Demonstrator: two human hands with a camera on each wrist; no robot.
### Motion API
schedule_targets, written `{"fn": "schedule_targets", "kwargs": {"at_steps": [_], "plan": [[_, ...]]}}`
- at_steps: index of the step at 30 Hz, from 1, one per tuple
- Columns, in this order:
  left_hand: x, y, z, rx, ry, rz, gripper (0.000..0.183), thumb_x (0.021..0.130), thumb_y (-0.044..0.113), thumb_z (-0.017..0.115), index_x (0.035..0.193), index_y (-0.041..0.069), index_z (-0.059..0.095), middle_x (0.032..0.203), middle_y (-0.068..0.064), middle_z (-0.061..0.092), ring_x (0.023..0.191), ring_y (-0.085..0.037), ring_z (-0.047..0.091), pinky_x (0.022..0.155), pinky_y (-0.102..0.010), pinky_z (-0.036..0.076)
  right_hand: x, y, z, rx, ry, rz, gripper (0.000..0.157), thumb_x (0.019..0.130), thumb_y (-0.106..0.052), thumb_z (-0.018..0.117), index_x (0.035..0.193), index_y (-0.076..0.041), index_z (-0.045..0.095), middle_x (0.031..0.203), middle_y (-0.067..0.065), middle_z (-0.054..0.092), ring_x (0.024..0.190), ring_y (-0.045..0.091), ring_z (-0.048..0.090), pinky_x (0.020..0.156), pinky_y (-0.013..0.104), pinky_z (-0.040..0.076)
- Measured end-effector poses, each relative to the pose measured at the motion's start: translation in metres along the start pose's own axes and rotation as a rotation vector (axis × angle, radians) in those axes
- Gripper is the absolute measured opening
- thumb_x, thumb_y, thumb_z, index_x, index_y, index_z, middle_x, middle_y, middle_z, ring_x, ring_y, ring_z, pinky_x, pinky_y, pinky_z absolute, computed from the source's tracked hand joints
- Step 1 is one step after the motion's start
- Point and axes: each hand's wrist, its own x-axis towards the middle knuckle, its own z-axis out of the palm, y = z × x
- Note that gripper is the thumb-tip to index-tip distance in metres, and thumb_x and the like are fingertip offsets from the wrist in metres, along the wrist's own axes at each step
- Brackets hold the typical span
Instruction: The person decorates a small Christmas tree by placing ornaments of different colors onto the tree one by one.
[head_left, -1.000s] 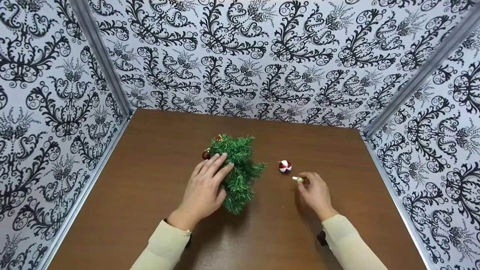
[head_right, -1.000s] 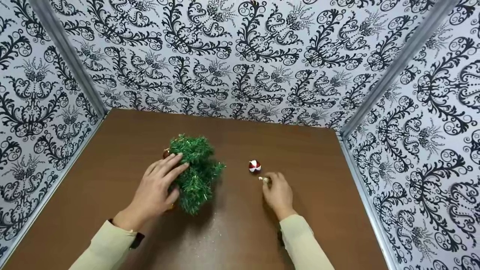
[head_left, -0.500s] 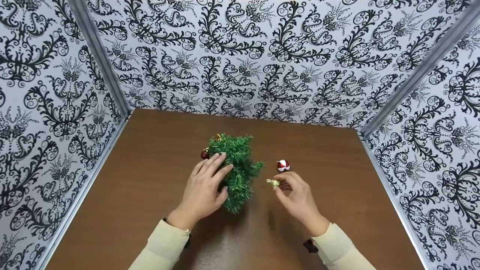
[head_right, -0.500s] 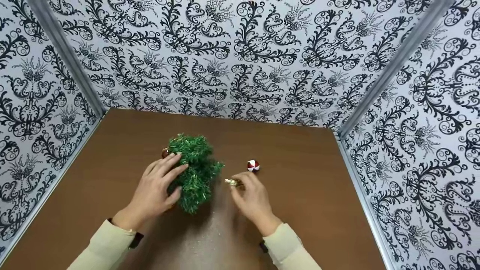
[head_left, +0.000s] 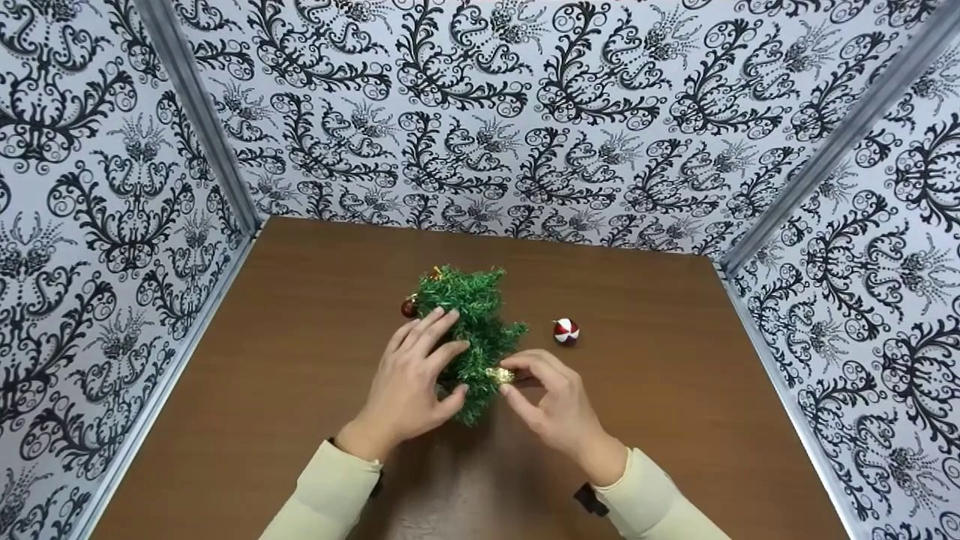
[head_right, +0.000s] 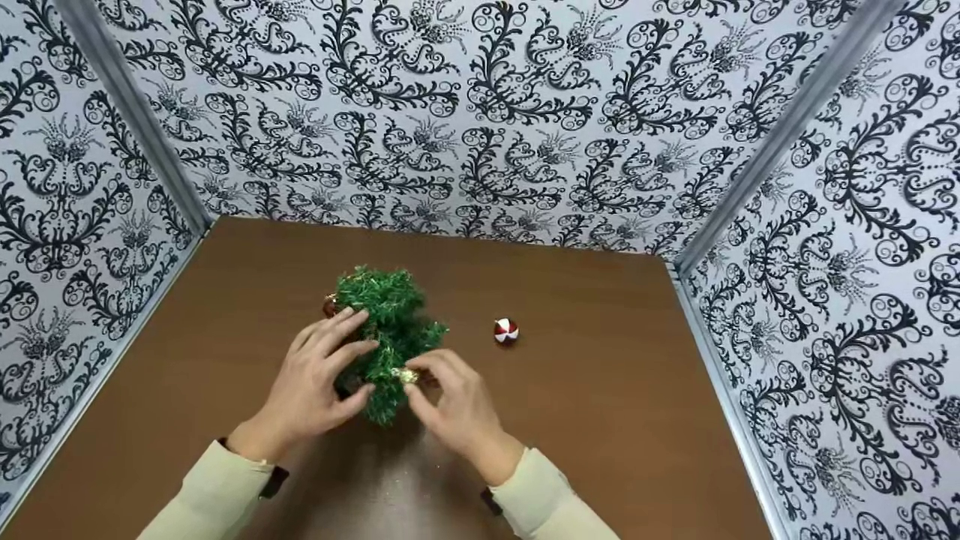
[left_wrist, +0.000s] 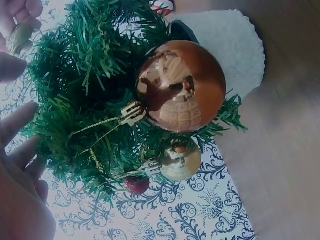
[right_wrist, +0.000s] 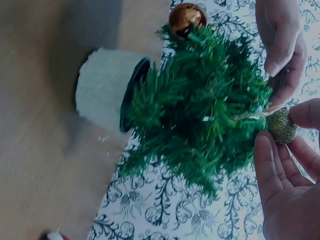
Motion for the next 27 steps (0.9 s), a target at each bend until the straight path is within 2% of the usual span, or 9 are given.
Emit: {"fn": "schedule_targets", "kwargs": {"at_steps": [5,9,14,19,24,27], "plan": [[-0.002,0.002,0.003,-0.094,0.014,-0.022,0.042,0.080,0.053,0.075,0.105,0.020,0.077,0.150,-0.006,0.047,0.143,-0.027,0.034,0.111,-0.053,0.027,0.003,-0.009,0.010,0.042,-0.010,0.014,0.032,0.085,0.001,0.076,0.115,-0.003,0.067,0.113,0.007,0.064,0.093,0.018,0.067,0.074,0.035,0.059],[-0.003,0.003,0.004,-0.143,0.031,-0.047,0.040,0.080,0.058,0.076,0.097,0.022,0.081,0.149,-0.005,0.049,0.143,-0.026,0.035,0.110,-0.054,0.028,0.008,-0.023,0.013,0.076,-0.010,-0.008,0.033,0.081,0.009,0.076,0.112,0.003,0.067,0.109,0.014,0.064,0.092,0.023,0.067,0.074,0.032,0.058],[-0.002,0.004,0.004,-0.183,0.050,-0.029,0.021,0.081,0.042,0.081,0.088,0.023,0.081,0.147,-0.004,0.050,0.141,-0.027,0.037,0.109,-0.054,0.028,0.012,-0.035,0.013,0.097,-0.004,-0.014,0.032,0.079,0.013,0.075,0.109,0.005,0.066,0.106,0.016,0.064,0.091,0.025,0.068,0.076,0.027,0.057],[-0.001,0.005,0.002,-0.194,0.066,-0.025,0.007,0.080,0.024,0.085,0.085,0.022,0.080,0.144,-0.003,0.053,0.140,-0.026,0.040,0.110,-0.051,0.027,0.012,-0.036,0.012,0.090,0.010,0.012,0.030,0.079,0.012,0.075,0.107,0.005,0.067,0.106,0.015,0.064,0.091,0.024,0.067,0.074,0.032,0.058],[0.000,0.005,0.000,-0.170,0.123,-0.008,0.007,0.079,0.017,0.076,0.075,0.021,0.071,0.140,-0.006,0.057,0.137,-0.025,0.042,0.109,-0.050,0.029,0.007,-0.029,0.014,0.062,0.020,0.033,0.031,0.078,0.010,0.077,0.107,0.004,0.067,0.103,0.013,0.064,0.087,0.025,0.066,0.071,0.032,0.059],[0.000,0.007,-0.001,-0.144,0.136,0.006,0.010,0.077,0.015,0.070,0.071,0.021,0.066,0.139,-0.007,0.058,0.137,-0.025,0.043,0.109,-0.050,0.030,-0.004,-0.016,0.019,0.025,0.014,0.028,0.031,0.080,0.005,0.078,0.108,-0.003,0.068,0.103,0.007,0.064,0.082,0.020,0.064,0.065,0.030,0.057]]}}
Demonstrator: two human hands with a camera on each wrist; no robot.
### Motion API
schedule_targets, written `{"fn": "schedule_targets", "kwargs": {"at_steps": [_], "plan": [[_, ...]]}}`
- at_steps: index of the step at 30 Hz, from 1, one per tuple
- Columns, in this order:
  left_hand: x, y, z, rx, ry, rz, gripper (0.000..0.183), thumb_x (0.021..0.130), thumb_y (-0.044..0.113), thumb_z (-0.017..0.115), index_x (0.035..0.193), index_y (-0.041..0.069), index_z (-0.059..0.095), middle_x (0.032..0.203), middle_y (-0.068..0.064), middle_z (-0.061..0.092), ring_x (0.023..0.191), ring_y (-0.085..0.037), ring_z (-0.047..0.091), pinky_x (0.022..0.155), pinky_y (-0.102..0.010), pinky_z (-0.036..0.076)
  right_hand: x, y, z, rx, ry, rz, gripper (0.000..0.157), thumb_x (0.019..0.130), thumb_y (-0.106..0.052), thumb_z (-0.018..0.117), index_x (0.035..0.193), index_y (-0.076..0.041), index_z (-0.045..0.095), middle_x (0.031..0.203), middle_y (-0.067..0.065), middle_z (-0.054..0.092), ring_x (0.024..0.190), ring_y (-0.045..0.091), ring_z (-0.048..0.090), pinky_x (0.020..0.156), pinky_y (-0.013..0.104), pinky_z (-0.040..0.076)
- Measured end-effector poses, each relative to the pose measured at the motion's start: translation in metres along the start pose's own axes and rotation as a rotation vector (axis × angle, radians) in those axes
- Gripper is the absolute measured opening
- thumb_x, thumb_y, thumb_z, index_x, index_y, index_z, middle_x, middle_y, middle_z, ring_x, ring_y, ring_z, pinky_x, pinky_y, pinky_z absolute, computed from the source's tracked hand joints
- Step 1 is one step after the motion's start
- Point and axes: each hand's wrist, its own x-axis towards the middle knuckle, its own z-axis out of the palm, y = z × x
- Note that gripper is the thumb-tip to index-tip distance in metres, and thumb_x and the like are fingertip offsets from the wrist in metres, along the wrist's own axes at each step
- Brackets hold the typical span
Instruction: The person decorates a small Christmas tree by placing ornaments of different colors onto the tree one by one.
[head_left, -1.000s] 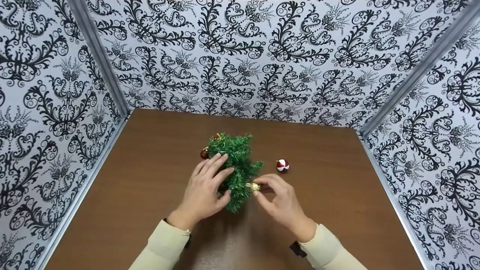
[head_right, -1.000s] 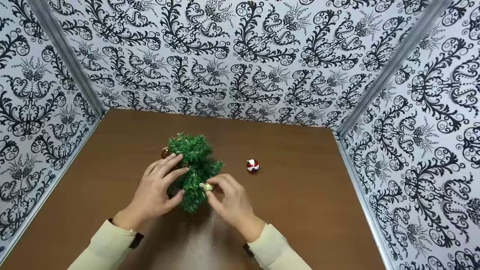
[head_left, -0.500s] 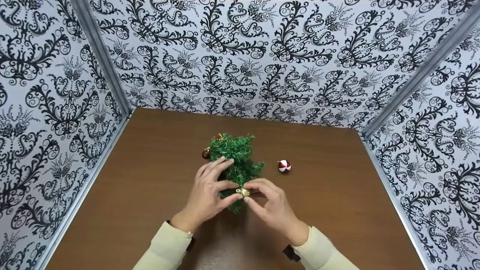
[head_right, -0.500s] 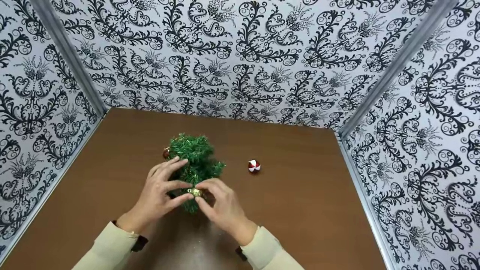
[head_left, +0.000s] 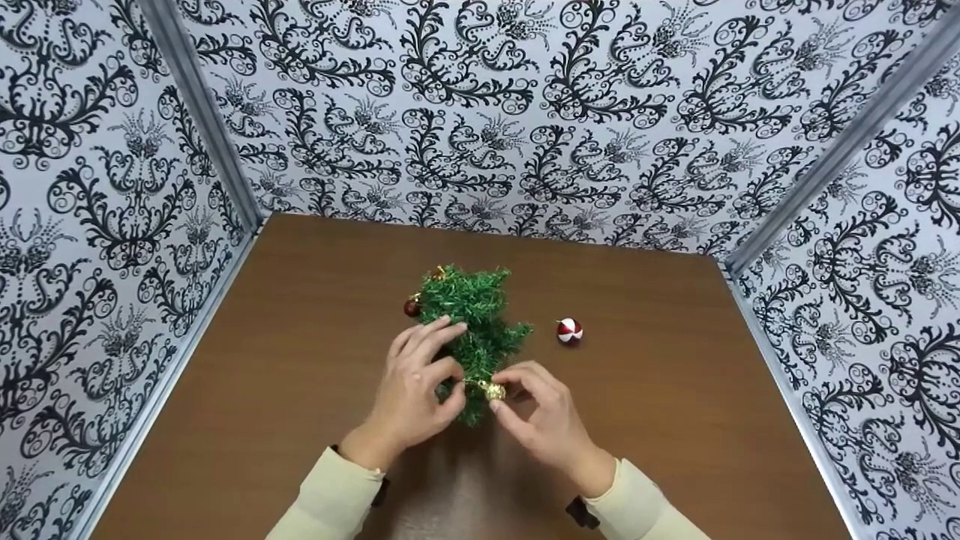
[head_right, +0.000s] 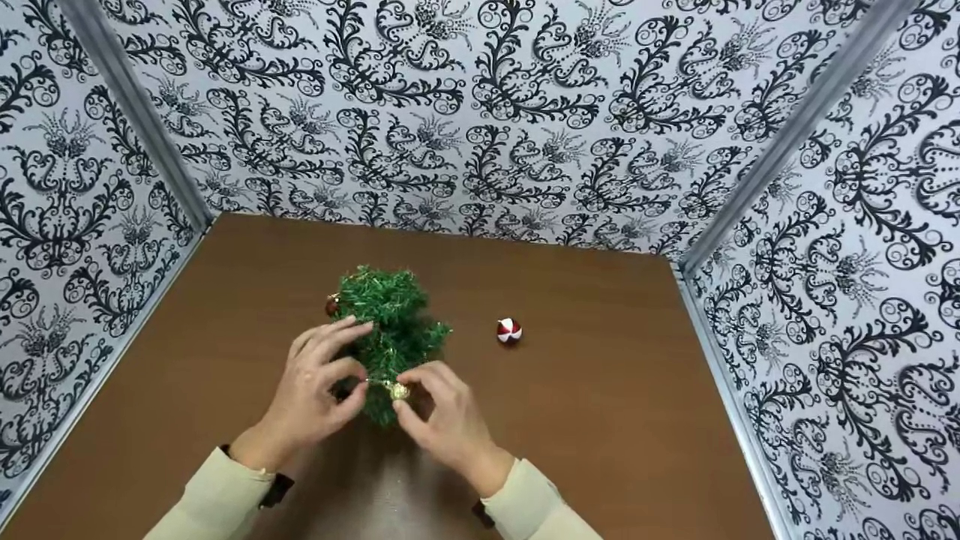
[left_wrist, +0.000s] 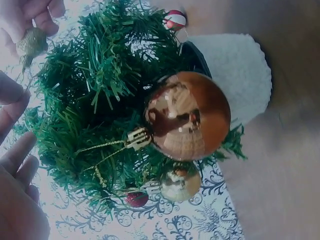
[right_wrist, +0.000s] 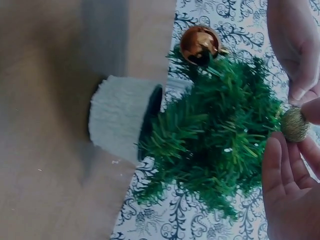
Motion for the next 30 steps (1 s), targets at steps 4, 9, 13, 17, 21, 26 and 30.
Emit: {"fn": "schedule_targets", "kwargs": {"at_steps": [4,9,13,17,21,26,30], "plan": [[-0.002,0.002,-0.002,0.015,-0.013,0.013,0.012,0.076,0.014,0.068,0.068,0.022,0.064,0.138,-0.007,0.058,0.136,-0.025,0.044,0.109,-0.051,0.030,-0.016,0.019,0.006,-0.041,-0.031,-0.008,0.031,0.084,-0.006,0.078,0.113,-0.014,0.068,0.106,-0.003,0.064,0.077,0.011,0.062,0.062,0.025,0.054],[-0.003,0.003,0.001,0.019,-0.030,0.024,0.011,0.071,0.014,0.067,0.065,0.021,0.060,0.138,-0.007,0.058,0.136,-0.026,0.044,0.109,-0.049,0.029,-0.024,0.026,0.010,-0.081,-0.057,-0.018,0.033,0.083,-0.009,0.076,0.114,-0.018,0.067,0.106,-0.007,0.064,0.077,0.006,0.061,0.064,0.020,0.052],[-0.005,0.003,0.004,0.033,-0.061,0.007,0.011,0.072,0.014,0.068,0.065,0.020,0.062,0.141,-0.007,0.056,0.138,-0.026,0.041,0.110,-0.049,0.028,-0.025,0.028,0.014,-0.154,-0.038,-0.021,0.034,0.081,-0.010,0.077,0.112,-0.019,0.068,0.108,-0.008,0.063,0.081,0.007,0.060,0.066,0.021,0.052],[-0.007,0.004,0.006,0.041,-0.085,-0.007,0.010,0.075,0.015,0.069,0.067,0.020,0.064,0.144,-0.006,0.053,0.140,-0.025,0.038,0.110,-0.051,0.028,-0.024,0.027,0.019,-0.197,0.017,-0.009,0.028,0.081,-0.014,0.078,0.107,-0.020,0.070,0.107,-0.009,0.063,0.085,0.011,0.060,0.066,0.025,0.053],[-0.007,0.005,0.007,0.035,-0.095,-0.013,0.009,0.077,0.017,0.070,0.069,0.021,0.066,0.146,-0.005,0.052,0.141,-0.025,0.037,0.111,-0.052,0.028,-0.019,0.024,0.024,-0.200,0.077,-0.013,0.020,0.084,-0.017,0.079,0.102,-0.020,0.072,0.102,-0.012,0.062,0.086,0.010,0.059,0.064,0.028,0.054],[-0.008,0.007,0.008,0.017,-0.094,-0.009,0.008,0.078,0.018,0.071,0.071,0.022,0.068,0.146,-0.006,0.052,0.141,-0.025,0.037,0.111,-0.052,0.028,-0.014,0.022,0.030,-0.223,0.101,-0.033,0.017,0.083,-0.019,0.080,0.098,-0.022,0.072,0.099,-0.016,0.063,0.088,0.007,0.057,0.069,0.024,0.050],[-0.008,0.008,0.009,0.001,-0.096,-0.013,0.008,0.079,0.018,0.071,0.072,0.022,0.068,0.145,-0.005,0.052,0.141,-0.025,0.038,0.111,-0.053,0.027,-0.013,0.021,0.033,-0.222,0.102,-0.064,0.015,0.083,-0.017,0.080,0.095,-0.021,0.073,0.097,-0.017,0.064,0.088,0.006,0.057,0.072,0.020,0.048]]}}
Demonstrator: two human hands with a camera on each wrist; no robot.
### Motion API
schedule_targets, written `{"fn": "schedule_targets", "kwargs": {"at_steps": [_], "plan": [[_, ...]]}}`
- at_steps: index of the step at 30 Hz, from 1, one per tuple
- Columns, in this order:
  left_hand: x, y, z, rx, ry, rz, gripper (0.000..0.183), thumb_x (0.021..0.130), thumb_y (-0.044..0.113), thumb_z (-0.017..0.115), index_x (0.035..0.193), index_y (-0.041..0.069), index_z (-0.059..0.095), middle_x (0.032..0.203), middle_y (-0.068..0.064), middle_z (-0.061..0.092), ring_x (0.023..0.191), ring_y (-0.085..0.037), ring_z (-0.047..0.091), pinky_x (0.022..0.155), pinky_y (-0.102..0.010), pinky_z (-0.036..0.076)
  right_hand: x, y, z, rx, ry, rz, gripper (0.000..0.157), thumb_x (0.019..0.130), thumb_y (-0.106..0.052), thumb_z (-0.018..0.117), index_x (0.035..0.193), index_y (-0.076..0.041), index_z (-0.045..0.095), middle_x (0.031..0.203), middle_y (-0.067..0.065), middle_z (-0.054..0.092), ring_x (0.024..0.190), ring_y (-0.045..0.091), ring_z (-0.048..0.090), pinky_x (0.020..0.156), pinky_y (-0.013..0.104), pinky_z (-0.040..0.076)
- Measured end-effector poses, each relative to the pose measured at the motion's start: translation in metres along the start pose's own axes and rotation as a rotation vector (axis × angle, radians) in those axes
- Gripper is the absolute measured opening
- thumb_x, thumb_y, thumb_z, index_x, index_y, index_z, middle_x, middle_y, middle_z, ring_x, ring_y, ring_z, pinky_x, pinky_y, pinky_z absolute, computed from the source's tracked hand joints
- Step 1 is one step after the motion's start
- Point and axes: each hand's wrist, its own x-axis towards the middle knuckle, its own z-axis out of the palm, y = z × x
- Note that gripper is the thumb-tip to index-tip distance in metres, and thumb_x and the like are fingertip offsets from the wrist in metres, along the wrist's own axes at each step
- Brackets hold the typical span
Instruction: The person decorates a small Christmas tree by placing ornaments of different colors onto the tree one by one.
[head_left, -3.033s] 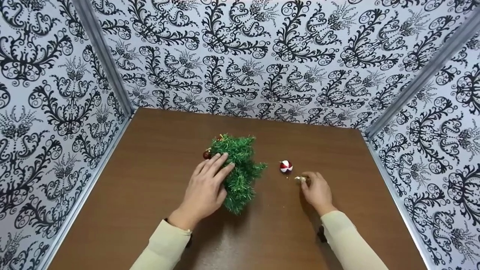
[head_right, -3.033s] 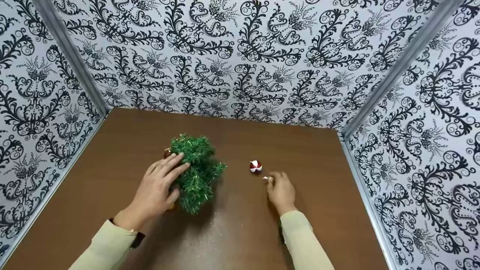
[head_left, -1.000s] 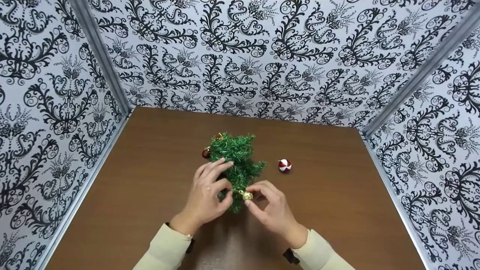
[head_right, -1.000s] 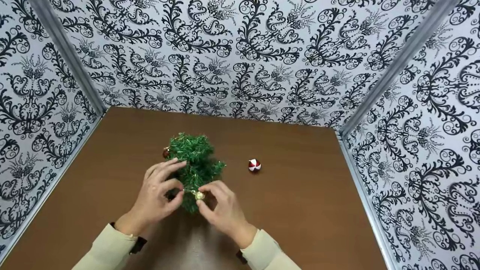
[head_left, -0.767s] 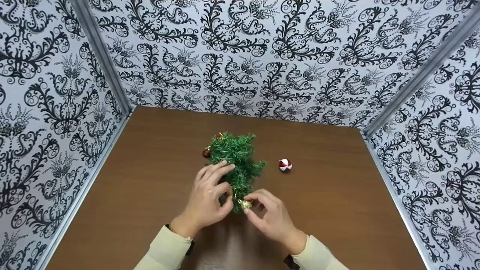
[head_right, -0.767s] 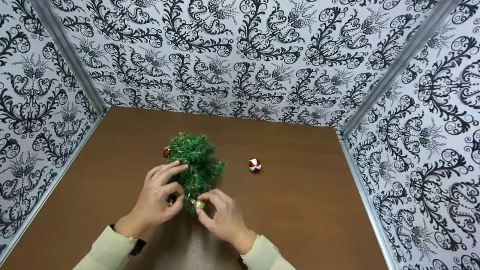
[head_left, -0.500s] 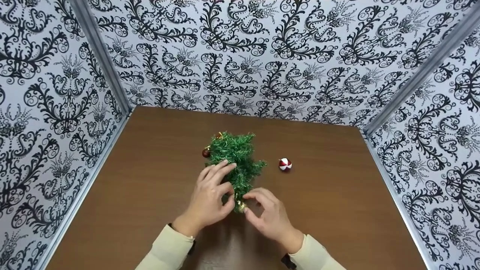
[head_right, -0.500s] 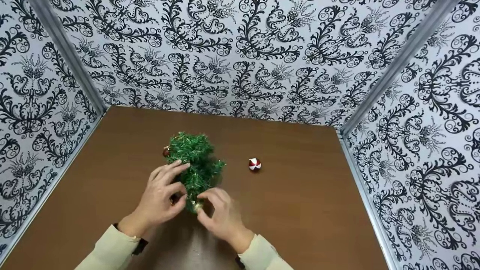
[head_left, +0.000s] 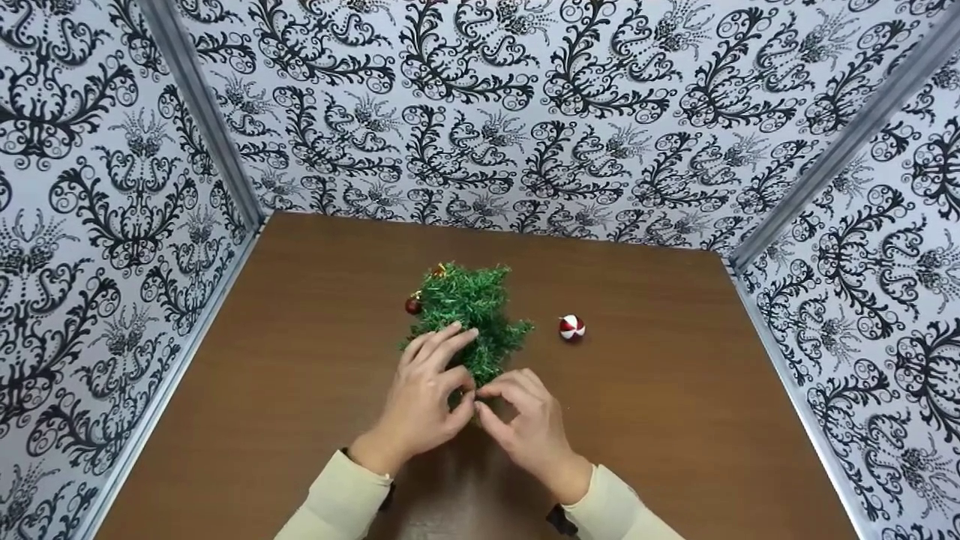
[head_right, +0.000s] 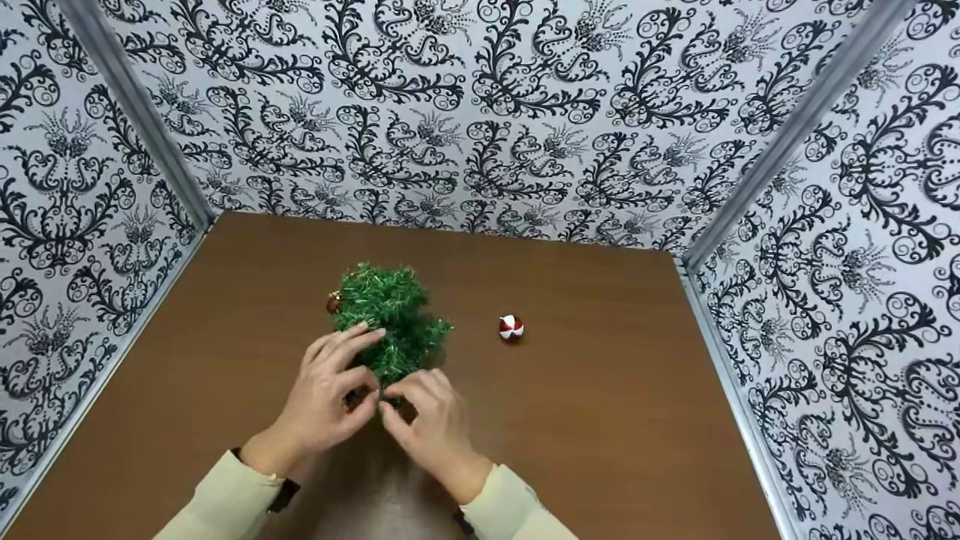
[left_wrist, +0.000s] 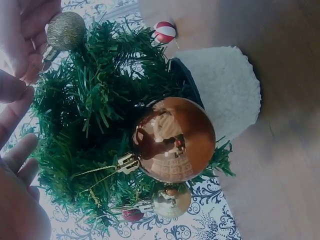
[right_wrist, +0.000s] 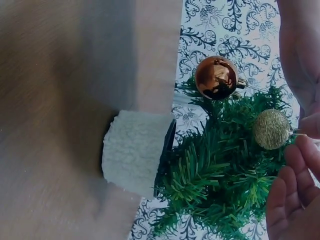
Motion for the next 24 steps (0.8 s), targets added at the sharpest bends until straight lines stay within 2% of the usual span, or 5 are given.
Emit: {"fn": "schedule_targets", "kwargs": {"at_steps": [5,12,17,24], "plan": [[-0.0005,0.0000,-0.0004,0.005,-0.014,-0.001,0.010,0.078,0.017,0.071,0.070,0.022,0.067,0.146,-0.005,0.051,0.141,-0.025,0.037,0.111,-0.052,0.026,0.0004,0.0015,0.0005,0.024,0.008,0.005,0.012,0.083,-0.013,0.078,0.089,-0.021,0.072,0.092,-0.016,0.063,0.084,0.008,0.058,0.071,0.022,0.048],[-0.0018,-0.0024,0.0000,0.148,-0.034,0.053,0.010,0.071,0.017,0.068,0.063,0.019,0.063,0.148,-0.007,0.049,0.143,-0.027,0.034,0.112,-0.051,0.026,-0.0038,0.0048,0.0018,0.023,0.010,0.050,0.019,0.081,-0.009,0.077,0.084,-0.023,0.067,0.083,-0.013,0.061,0.077,0.005,0.052,0.063,0.023,0.046],[-0.0013,-0.0009,0.0027,0.207,-0.003,0.054,0.010,0.074,0.017,0.068,0.064,0.016,0.067,0.146,-0.008,0.051,0.143,-0.027,0.035,0.114,-0.049,0.024,-0.0036,0.0084,0.0046,-0.029,0.043,0.067,0.018,0.081,-0.009,0.078,0.083,-0.023,0.067,0.082,-0.012,0.060,0.075,0.004,0.050,0.062,0.021,0.043],[-0.0014,0.0013,0.0075,0.270,0.038,0.028,0.010,0.074,0.018,0.072,0.066,0.015,0.069,0.144,-0.010,0.054,0.140,-0.029,0.039,0.114,-0.050,0.025,-0.0013,0.0095,0.0059,-0.039,0.077,0.100,0.016,0.082,-0.009,0.077,0.083,-0.021,0.067,0.084,-0.014,0.060,0.076,0.007,0.053,0.065,0.022,0.046]]}}
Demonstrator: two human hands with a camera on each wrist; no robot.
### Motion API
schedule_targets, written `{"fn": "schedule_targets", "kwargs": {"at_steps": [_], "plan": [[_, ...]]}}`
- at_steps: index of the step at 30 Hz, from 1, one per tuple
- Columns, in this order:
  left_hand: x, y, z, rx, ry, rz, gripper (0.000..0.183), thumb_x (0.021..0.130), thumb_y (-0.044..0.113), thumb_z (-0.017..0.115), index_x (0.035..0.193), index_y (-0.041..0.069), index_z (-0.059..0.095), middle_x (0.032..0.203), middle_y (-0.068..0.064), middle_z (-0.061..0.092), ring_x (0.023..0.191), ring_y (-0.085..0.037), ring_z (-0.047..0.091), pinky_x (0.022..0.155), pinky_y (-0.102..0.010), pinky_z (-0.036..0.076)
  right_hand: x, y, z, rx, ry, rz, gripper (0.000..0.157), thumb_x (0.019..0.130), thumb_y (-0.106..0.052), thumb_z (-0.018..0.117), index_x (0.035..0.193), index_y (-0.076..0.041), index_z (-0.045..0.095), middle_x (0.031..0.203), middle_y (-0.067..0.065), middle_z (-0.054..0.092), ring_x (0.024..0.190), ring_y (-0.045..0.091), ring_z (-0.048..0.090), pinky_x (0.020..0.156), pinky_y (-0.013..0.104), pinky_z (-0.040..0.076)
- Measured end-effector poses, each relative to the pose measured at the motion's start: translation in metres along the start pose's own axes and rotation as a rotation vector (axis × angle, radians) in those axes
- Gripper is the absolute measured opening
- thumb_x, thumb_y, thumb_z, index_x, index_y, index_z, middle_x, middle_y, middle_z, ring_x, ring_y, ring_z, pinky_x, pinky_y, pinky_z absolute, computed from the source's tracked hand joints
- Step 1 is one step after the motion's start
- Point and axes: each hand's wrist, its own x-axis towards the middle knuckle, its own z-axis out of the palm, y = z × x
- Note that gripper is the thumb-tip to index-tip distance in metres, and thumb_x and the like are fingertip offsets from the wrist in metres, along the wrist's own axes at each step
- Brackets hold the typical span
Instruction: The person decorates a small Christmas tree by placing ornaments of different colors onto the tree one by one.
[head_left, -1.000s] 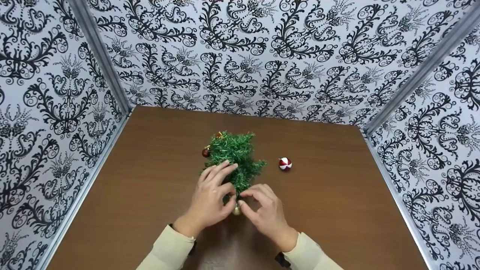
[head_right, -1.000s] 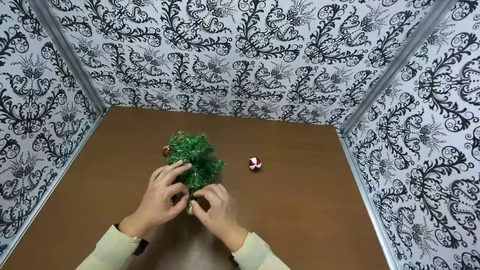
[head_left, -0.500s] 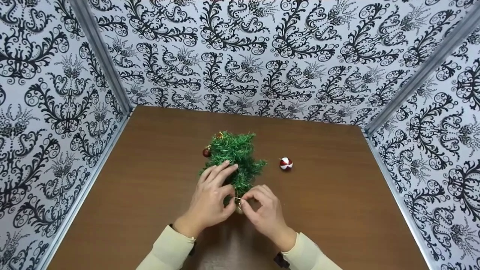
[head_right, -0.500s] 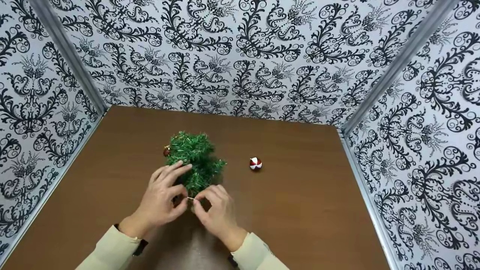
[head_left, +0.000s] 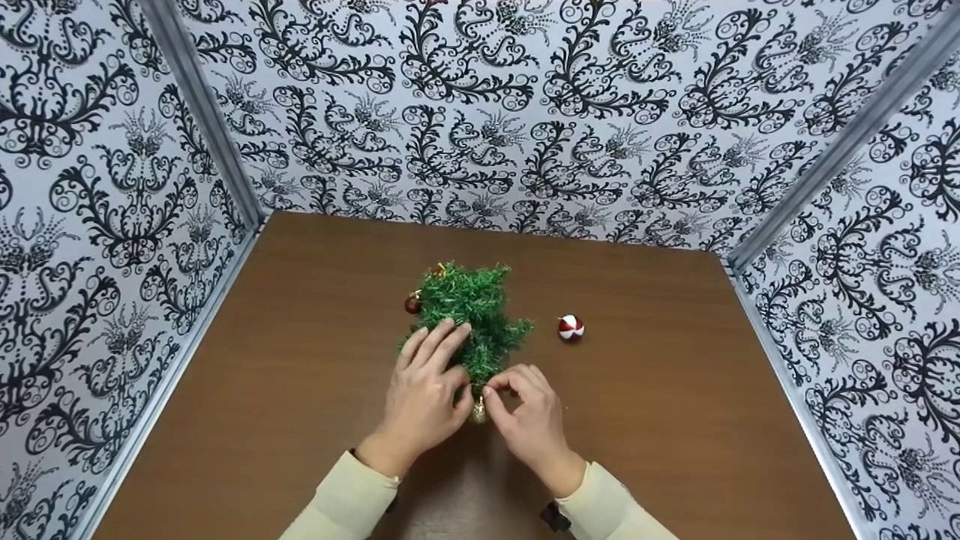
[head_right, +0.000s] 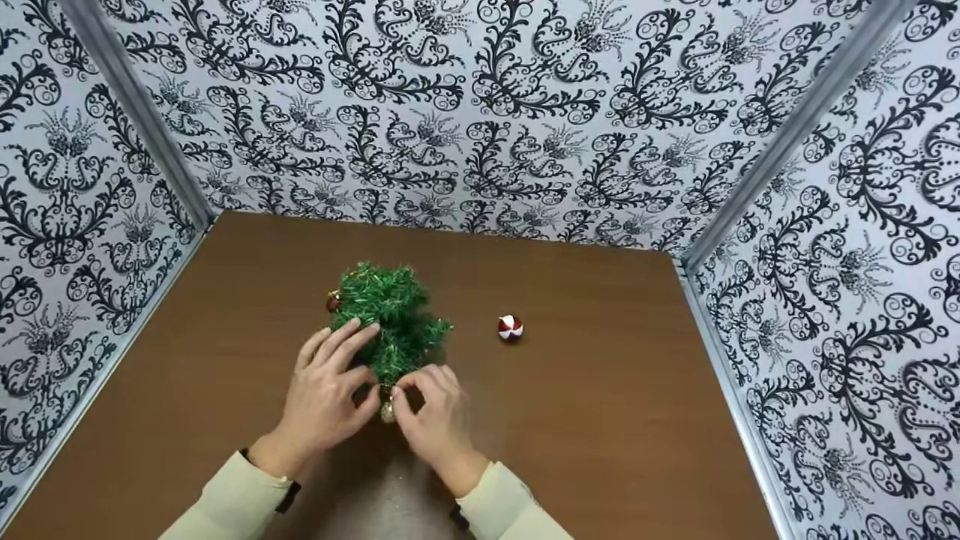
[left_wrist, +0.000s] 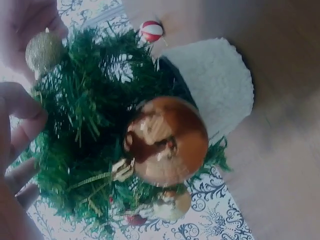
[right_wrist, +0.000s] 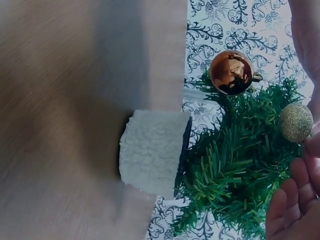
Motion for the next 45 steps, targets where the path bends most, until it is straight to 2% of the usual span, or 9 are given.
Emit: {"fn": "schedule_targets", "kwargs": {"at_steps": [5,11,15,19,25,31,37,41,45], "plan": [[-0.003,0.001,0.000,-0.020,-0.020,0.015,0.011,0.072,0.016,0.070,0.063,0.016,0.064,0.145,-0.009,0.052,0.142,-0.029,0.037,0.115,-0.050,0.023,0.000,0.000,-0.001,-0.007,-0.015,-0.008,0.018,0.080,-0.007,0.076,0.082,-0.022,0.066,0.084,-0.016,0.059,0.075,0.013,0.055,0.064,0.027,0.047],[-0.004,0.001,-0.003,-0.038,-0.048,0.028,0.013,0.068,0.014,0.064,0.060,0.017,0.055,0.148,-0.009,0.049,0.143,-0.029,0.034,0.115,-0.051,0.022,-0.002,0.000,-0.002,-0.047,-0.066,-0.066,0.018,0.078,-0.009,0.077,0.081,-0.022,0.065,0.084,-0.015,0.059,0.080,0.006,0.054,0.067,0.020,0.045],[-0.006,-0.001,-0.003,-0.043,-0.055,0.042,0.014,0.066,0.017,0.064,0.059,0.018,0.051,0.147,-0.010,0.050,0.143,-0.029,0.034,0.115,-0.050,0.021,-0.003,0.001,-0.002,-0.039,-0.083,-0.099,0.018,0.077,-0.009,0.077,0.082,-0.021,0.065,0.083,-0.015,0.058,0.080,0.006,0.054,0.070,0.019,0.045],[-0.003,-0.001,0.001,-0.032,-0.030,0.038,0.013,0.069,0.017,0.064,0.061,0.016,0.054,0.145,-0.012,0.052,0.142,-0.030,0.036,0.114,-0.052,0.024,-0.002,0.004,-0.001,-0.031,-0.055,-0.070,0.013,0.080,-0.011,0.076,0.082,-0.019,0.066,0.084,-0.015,0.059,0.080,0.006,0.055,0.069,0.022,0.046],[0.002,0.001,0.004,-0.005,0.055,-0.010,0.012,0.075,0.014,0.063,0.064,0.012,0.060,0.142,-0.013,0.055,0.138,-0.031,0.042,0.111,-0.054,0.028,0.001,0.005,0.002,0.005,-0.009,-0.014,0.008,0.085,-0.011,0.074,0.086,-0.017,0.068,0.085,-0.012,0.060,0.079,0.010,0.056,0.065,0.030,0.050],[0.004,0.003,0.006,0.000,0.090,-0.064,0.013,0.074,0.013,0.064,0.062,0.013,0.060,0.140,-0.012,0.057,0.135,-0.031,0.045,0.109,-0.055,0.030,0.001,0.004,0.005,-0.004,0.011,0.007,0.011,0.084,-0.009,0.074,0.086,-0.018,0.067,0.086,-0.012,0.060,0.077,0.018,0.059,0.066,0.026,0.049],[0.001,0.004,0.008,0.044,0.064,-0.074,0.012,0.071,0.012,0.067,0.061,0.012,0.060,0.143,-0.013,0.053,0.137,-0.032,0.044,0.111,-0.053,0.028,0.000,0.003,0.004,-0.046,-0.017,0.043,0.014,0.082,-0.009,0.075,0.084,-0.019,0.065,0.083,-0.007,0.062,0.078,0.010,0.056,0.067,0.023,0.047],[-0.002,0.004,0.008,0.058,0.050,-0.041,0.013,0.072,0.014,0.068,0.062,0.011,0.060,0.149,-0.012,0.048,0.139,-0.031,0.040,0.112,-0.051,0.027,0.000,0.002,0.002,-0.098,-0.064,0.061,0.014,0.080,-0.012,0.076,0.082,-0.020,0.065,0.083,-0.013,0.060,0.077,0.007,0.054,0.064,0.025,0.046],[-0.004,0.004,0.007,0.059,0.052,-0.011,0.015,0.073,0.015,0.068,0.061,0.011,0.060,0.150,-0.011,0.047,0.140,-0.031,0.040,0.111,-0.052,0.028,0.001,0.003,0.000,-0.122,-0.122,0.042,0.015,0.079,-0.012,0.077,0.081,-0.021,0.065,0.081,-0.014,0.058,0.074,0.008,0.054,0.061,0.025,0.046]]}}
